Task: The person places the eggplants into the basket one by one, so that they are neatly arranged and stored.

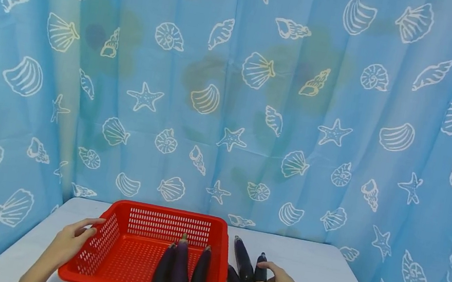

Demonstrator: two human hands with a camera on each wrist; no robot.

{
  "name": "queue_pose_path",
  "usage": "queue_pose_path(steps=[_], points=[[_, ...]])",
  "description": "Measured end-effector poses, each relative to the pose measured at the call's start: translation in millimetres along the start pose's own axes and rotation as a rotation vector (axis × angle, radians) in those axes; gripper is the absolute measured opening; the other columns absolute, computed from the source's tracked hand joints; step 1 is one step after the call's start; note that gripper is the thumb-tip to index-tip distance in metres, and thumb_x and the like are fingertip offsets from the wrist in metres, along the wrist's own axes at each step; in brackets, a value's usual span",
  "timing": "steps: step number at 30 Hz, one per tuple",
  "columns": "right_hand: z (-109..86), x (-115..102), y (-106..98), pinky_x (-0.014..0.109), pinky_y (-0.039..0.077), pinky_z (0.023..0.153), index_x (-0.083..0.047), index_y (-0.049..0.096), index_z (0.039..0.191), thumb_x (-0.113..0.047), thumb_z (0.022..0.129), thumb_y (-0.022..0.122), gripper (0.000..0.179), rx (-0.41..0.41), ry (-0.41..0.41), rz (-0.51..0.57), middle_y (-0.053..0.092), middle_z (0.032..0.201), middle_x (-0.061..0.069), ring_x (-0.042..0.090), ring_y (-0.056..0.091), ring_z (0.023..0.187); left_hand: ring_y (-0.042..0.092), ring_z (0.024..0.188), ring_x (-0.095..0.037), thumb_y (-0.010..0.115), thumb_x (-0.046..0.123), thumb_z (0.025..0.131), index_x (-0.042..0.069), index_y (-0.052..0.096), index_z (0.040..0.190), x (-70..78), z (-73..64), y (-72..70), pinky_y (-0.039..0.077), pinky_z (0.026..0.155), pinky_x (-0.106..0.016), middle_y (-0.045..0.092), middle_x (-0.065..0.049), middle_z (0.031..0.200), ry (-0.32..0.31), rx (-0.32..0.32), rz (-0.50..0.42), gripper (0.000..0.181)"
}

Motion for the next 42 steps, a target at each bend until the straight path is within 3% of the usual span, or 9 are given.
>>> queue_pose_path(steps=[6,12,42], points=[[-0.8,-1.2,1.7,0.045,0.062,0.066,-0.011,0.049,0.140,-0.016,0.085,0.072,0.060,-0.022,0.003,0.024,0.063,0.102,0.019,0.026,0.063,0.080,0.069,0.090,-0.023,0.048,0.019,0.101,0.008,0.051,0.142,0.4,0.3,-0.4,0.062,0.073,-0.040,0.057,-0.032,0.131,-0.004,-0.003,-0.013,0.042],[2.0,-1.6,3.1,0.044,0.062,0.066,-0.012,0.050,0.140,-0.017,0.085,0.073,0.060,-0.026,0.010,0.003,0.062,0.104,0.019,0.027,0.065,0.085,0.069,0.093,-0.026,0.047,0.017,0.101,0.007,0.051,0.141,0.9,-1.5,-1.3,0.062,0.074,-0.041,0.055,-0.033,0.133,0.007,0.005,-0.003,0.041],[2.1,-2.1,0.8,0.042,0.062,0.061,-0.012,0.051,0.139,-0.015,0.084,0.074,0.059,-0.014,-0.025,-0.028,0.063,0.098,0.016,0.024,0.064,0.081,0.069,0.094,-0.027,0.048,0.018,0.101,0.007,0.051,0.142,-1.0,-1.1,-0.8,0.062,0.073,-0.040,0.054,-0.032,0.134,0.000,0.009,-0.013,0.042]])
Point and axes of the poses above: each hand's wrist, its own z-axis towards the middle knuckle, its own y-axis out of the palm, x = y × z, the point moved 7 cm from there along z, towards the middle knuckle
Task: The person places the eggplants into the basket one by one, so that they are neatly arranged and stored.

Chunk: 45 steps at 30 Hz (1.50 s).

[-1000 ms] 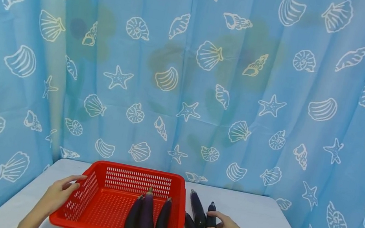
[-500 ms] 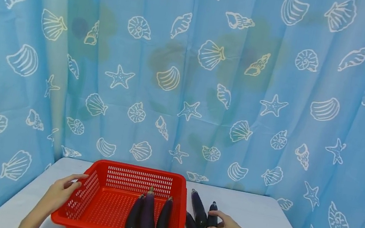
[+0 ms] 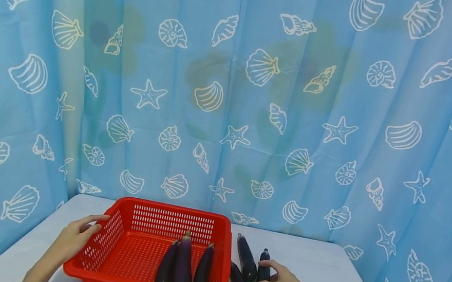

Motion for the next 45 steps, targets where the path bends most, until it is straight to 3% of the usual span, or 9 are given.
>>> queue_pose_path(steps=[45], points=[[-8.1,-10,-16,0.041,0.060,0.053,-0.016,0.053,0.135,-0.011,0.081,0.074,0.058,0.086,-0.057,-0.036,0.061,0.097,0.016,0.024,0.065,0.077,0.070,0.092,-0.024,0.048,0.021,0.102,0.010,0.049,0.143,-1.1,0.7,0.5,0.062,0.071,-0.039,0.054,-0.032,0.135,-0.011,-0.007,-0.006,0.043]])
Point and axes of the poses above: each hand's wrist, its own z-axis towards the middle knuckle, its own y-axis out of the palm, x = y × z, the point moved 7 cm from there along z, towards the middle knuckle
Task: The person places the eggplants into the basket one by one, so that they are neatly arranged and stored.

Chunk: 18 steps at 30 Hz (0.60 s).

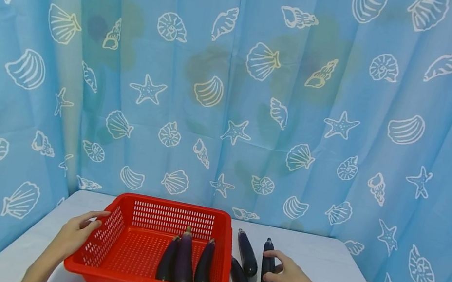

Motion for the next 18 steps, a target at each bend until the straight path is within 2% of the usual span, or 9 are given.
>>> queue_pose_path(steps=[18], points=[[-6.2,-12,-6,0.039,0.060,0.053,-0.017,0.054,0.134,-0.014,0.080,0.075,0.058,0.024,-0.019,-0.017,0.061,0.101,0.017,0.024,0.065,0.073,0.069,0.094,-0.024,0.047,0.023,0.102,0.009,0.047,0.144,-2.1,0.4,1.0,0.062,0.073,-0.040,0.052,-0.031,0.137,-0.005,-0.005,-0.021,0.044]])
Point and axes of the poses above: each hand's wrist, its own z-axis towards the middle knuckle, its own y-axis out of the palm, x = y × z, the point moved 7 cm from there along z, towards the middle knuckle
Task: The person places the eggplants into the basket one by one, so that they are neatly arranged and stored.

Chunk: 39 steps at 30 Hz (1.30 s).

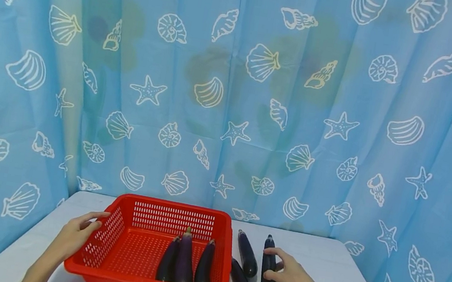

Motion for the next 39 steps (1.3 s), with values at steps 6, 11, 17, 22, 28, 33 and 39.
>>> queue_pose_path(steps=[6,11,17,22,28,33,39], points=[[-2.9,-6,-1,0.038,0.059,0.052,-0.018,0.055,0.134,-0.014,0.081,0.075,0.057,0.016,-0.007,-0.010,0.061,0.105,0.018,0.023,0.065,0.072,0.069,0.092,-0.022,0.047,0.023,0.103,0.009,0.047,0.144,0.3,-0.5,0.1,0.062,0.072,-0.040,0.053,-0.031,0.136,-0.004,-0.001,-0.002,0.044],[-4.9,-12,-2,0.037,0.059,0.053,-0.018,0.054,0.135,-0.016,0.081,0.076,0.058,0.022,-0.013,-0.030,0.062,0.109,0.019,0.022,0.065,0.074,0.069,0.090,-0.022,0.047,0.021,0.103,0.007,0.048,0.144,2.4,-1.3,-0.5,0.062,0.073,-0.040,0.054,-0.032,0.135,0.009,-0.002,0.003,0.043],[-8.5,-20,-2,0.037,0.060,0.055,-0.019,0.054,0.136,-0.016,0.082,0.076,0.059,0.035,-0.018,-0.026,0.063,0.107,0.018,0.021,0.065,0.073,0.068,0.091,-0.023,0.047,0.021,0.102,0.007,0.048,0.143,3.8,-1.6,-1.5,0.062,0.073,-0.040,0.054,-0.032,0.134,0.011,-0.001,0.018,0.043],[-12.1,-27,-2,0.036,0.060,0.055,-0.019,0.054,0.136,-0.016,0.082,0.075,0.058,0.048,-0.022,-0.030,0.063,0.105,0.017,0.021,0.064,0.071,0.068,0.091,-0.023,0.047,0.020,0.102,0.007,0.049,0.143,4.1,-1.5,-1.6,0.062,0.074,-0.040,0.054,-0.032,0.134,0.015,0.001,0.020,0.043],[-14.6,-34,2,0.036,0.060,0.056,-0.019,0.055,0.136,-0.015,0.083,0.075,0.057,0.048,-0.044,-0.019,0.063,0.105,0.017,0.020,0.063,0.070,0.068,0.090,-0.022,0.047,0.020,0.102,0.007,0.049,0.143,4.0,-1.8,-1.5,0.062,0.074,-0.040,0.055,-0.032,0.134,0.013,0.005,0.022,0.042],[-14.7,-37,7,0.035,0.060,0.055,-0.018,0.054,0.137,-0.017,0.083,0.075,0.058,0.040,-0.057,-0.022,0.064,0.104,0.016,0.019,0.063,0.070,0.068,0.089,-0.022,0.047,0.019,0.102,0.007,0.049,0.143,4.4,-3.2,-1.4,0.062,0.073,-0.040,0.055,-0.032,0.133,0.005,0.005,0.022,0.042],[-15.4,-39,9,0.035,0.060,0.056,-0.019,0.054,0.138,-0.018,0.083,0.075,0.058,0.028,-0.057,-0.018,0.065,0.103,0.014,0.019,0.063,0.070,0.068,0.090,-0.022,0.047,0.020,0.102,0.007,0.049,0.143,4.2,-2.6,-0.9,0.062,0.073,-0.040,0.055,-0.032,0.133,0.007,0.006,0.024,0.043]])
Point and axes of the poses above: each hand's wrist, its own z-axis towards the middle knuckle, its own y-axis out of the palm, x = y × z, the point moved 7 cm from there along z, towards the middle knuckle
